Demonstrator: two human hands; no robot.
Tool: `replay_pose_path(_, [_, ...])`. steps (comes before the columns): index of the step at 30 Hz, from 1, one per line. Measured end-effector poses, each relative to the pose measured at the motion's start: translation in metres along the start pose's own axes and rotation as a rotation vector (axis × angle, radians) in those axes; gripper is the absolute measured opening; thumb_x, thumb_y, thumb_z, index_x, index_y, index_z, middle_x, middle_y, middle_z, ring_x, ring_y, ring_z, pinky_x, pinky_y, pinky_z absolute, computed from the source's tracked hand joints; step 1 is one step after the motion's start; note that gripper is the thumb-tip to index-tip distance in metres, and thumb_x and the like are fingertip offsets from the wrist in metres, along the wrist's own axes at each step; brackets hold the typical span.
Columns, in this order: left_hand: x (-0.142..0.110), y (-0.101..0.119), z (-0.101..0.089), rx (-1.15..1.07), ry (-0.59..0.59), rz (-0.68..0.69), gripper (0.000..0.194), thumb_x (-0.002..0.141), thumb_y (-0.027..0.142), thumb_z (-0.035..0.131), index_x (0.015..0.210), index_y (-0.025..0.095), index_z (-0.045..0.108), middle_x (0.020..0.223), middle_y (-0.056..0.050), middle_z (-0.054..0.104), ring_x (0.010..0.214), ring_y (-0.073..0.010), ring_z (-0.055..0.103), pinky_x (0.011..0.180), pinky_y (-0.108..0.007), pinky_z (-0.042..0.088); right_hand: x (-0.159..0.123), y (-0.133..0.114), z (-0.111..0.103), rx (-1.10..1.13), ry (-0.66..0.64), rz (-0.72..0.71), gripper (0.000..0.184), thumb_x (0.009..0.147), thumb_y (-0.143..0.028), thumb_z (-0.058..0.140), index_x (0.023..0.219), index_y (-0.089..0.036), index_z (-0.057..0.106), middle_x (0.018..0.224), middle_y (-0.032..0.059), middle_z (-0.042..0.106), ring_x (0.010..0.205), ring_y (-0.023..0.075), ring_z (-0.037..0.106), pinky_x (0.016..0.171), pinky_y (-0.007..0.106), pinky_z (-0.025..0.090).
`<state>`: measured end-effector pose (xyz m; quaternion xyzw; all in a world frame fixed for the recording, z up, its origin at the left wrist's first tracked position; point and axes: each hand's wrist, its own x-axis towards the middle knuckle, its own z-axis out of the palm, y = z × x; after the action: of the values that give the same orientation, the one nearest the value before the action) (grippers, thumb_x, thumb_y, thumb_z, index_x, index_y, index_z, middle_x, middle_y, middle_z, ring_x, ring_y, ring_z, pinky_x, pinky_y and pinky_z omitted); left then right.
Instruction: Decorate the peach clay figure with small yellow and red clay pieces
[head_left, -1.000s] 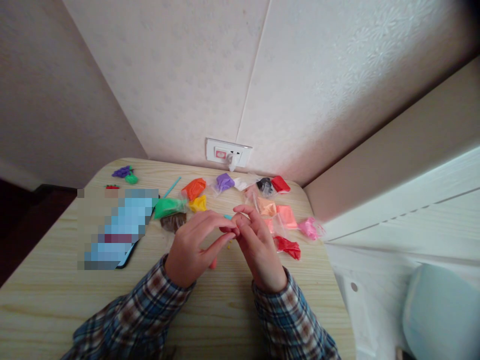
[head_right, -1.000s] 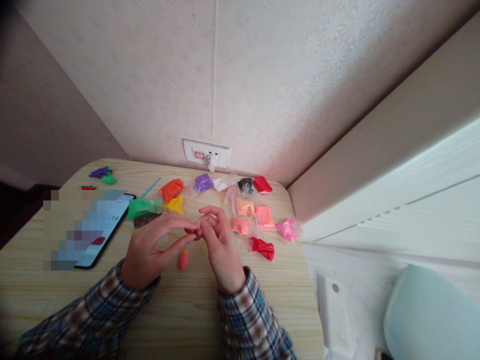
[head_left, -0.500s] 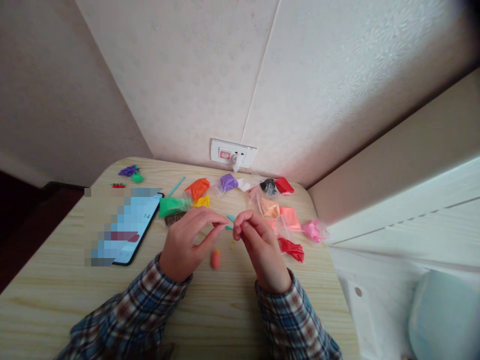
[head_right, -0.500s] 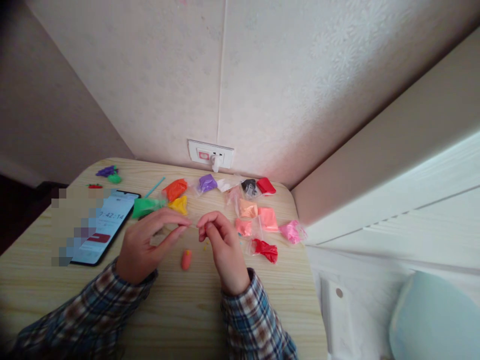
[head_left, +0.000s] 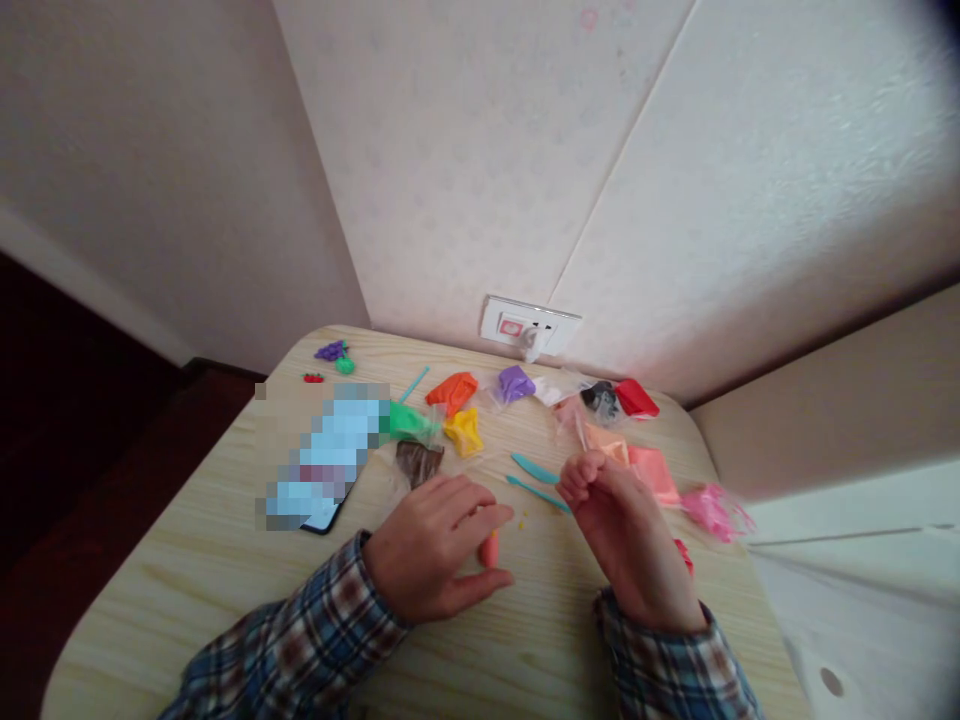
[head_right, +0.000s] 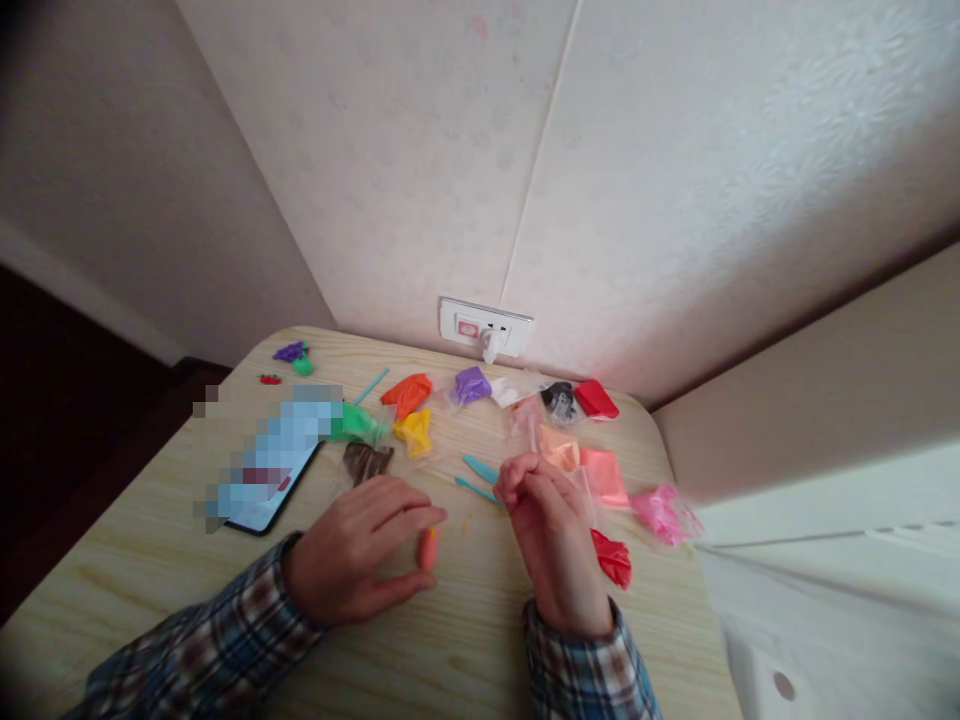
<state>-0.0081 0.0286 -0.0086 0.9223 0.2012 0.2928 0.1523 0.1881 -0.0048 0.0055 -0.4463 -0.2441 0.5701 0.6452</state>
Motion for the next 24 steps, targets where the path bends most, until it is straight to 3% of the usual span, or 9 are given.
replay_pose_path(2, [-0.0003,0.0041,0.0029,0.043,-0.082,-0.04,0.05,0.074,0.052,0.063,0.103,0.012,0.058,0.09,-0.012,0.065,0.08,-0.0258,0.06,0.07,-0.04,0.048,-0.0012,-0.0028,-0.0016,-0.068,0.016,0.017,0.015,0.071,-0.029,0.069,0.066,-0.017,0.064,0.067,-0.0003,0.05,0.065,0.0109,0.043,0.061,0.025,0.038])
replay_pose_path(5, [-0.0002,0.0093,0.0051,0.028,-0.158,-0.162,0.062,0.061,0.065,0.068,0.094,0.014,0.058,0.091,-0.012,0.062,0.081,-0.0276,0.058,0.07,-0.043,0.049,-0.0024,-0.004,-0.0037,-0.147,0.064,0.065,0.017,0.07,-0.032,0.073,0.075,-0.017,0.069,0.075,0.0022,0.058,0.07,0.0116,0.049,0.065,0.024,0.042])
replay_pose_path(8, [0.0,0.0113,0.0042,-0.018,-0.248,-0.267,0.053,0.057,0.057,0.075,0.086,0.016,0.057,0.093,-0.009,0.059,0.085,-0.0274,0.056,0.073,-0.043,0.048,-0.0026,-0.0023,-0.0061,-0.175,0.095,0.117,0.022,0.065,-0.032,0.078,0.081,-0.018,0.071,0.074,0.0016,0.061,0.07,0.0101,0.053,0.065,0.021,0.045])
replay_pose_path(13, [0.0004,0.0089,0.0007,-0.001,-0.377,-0.267,0.024,0.075,0.033,0.067,0.088,0.016,0.056,0.096,-0.008,0.059,0.088,-0.0253,0.055,0.074,-0.04,0.048,-0.0038,-0.0015,-0.0073,-0.151,0.047,0.128,0.025,0.062,-0.033,0.081,0.08,-0.019,0.071,0.069,0.0004,0.063,0.064,0.0085,0.055,0.062,0.019,0.047])
replay_pose_path(16, [-0.0006,0.0074,0.0011,-0.038,-0.349,-0.264,0.023,0.076,0.029,0.065,0.092,0.016,0.057,0.097,-0.008,0.059,0.09,-0.025,0.054,0.077,-0.04,0.048,-0.0053,-0.0038,-0.0053,-0.137,0.009,0.109,0.021,0.064,-0.032,0.08,0.079,-0.02,0.07,0.067,-0.0006,0.063,0.061,0.0074,0.054,0.06,0.018,0.046])
replay_pose_path(19, [-0.0013,0.0066,0.0023,-0.178,-0.249,-0.292,0.024,0.075,0.022,0.066,0.095,0.016,0.055,0.099,-0.007,0.059,0.092,-0.023,0.055,0.08,-0.038,0.048,-0.0067,-0.0068,-0.0035,-0.102,-0.018,0.079,0.018,0.066,-0.031,0.078,0.075,-0.021,0.066,0.064,-0.0021,0.06,0.057,0.0072,0.051,0.055,0.018,0.044])
replay_pose_path(24, [0.0019,0.0051,0.0027,-0.508,-0.07,-0.497,0.026,0.075,0.011,0.063,0.099,0.014,0.054,0.097,-0.007,0.059,0.084,-0.0161,0.058,0.072,-0.027,0.052,-0.0085,-0.0101,-0.0027,-0.105,-0.127,0.035,0.023,0.076,-0.037,0.069,0.067,-0.02,0.056,0.052,-0.0047,0.05,0.05,0.0075,0.041,0.049,0.019,0.034])
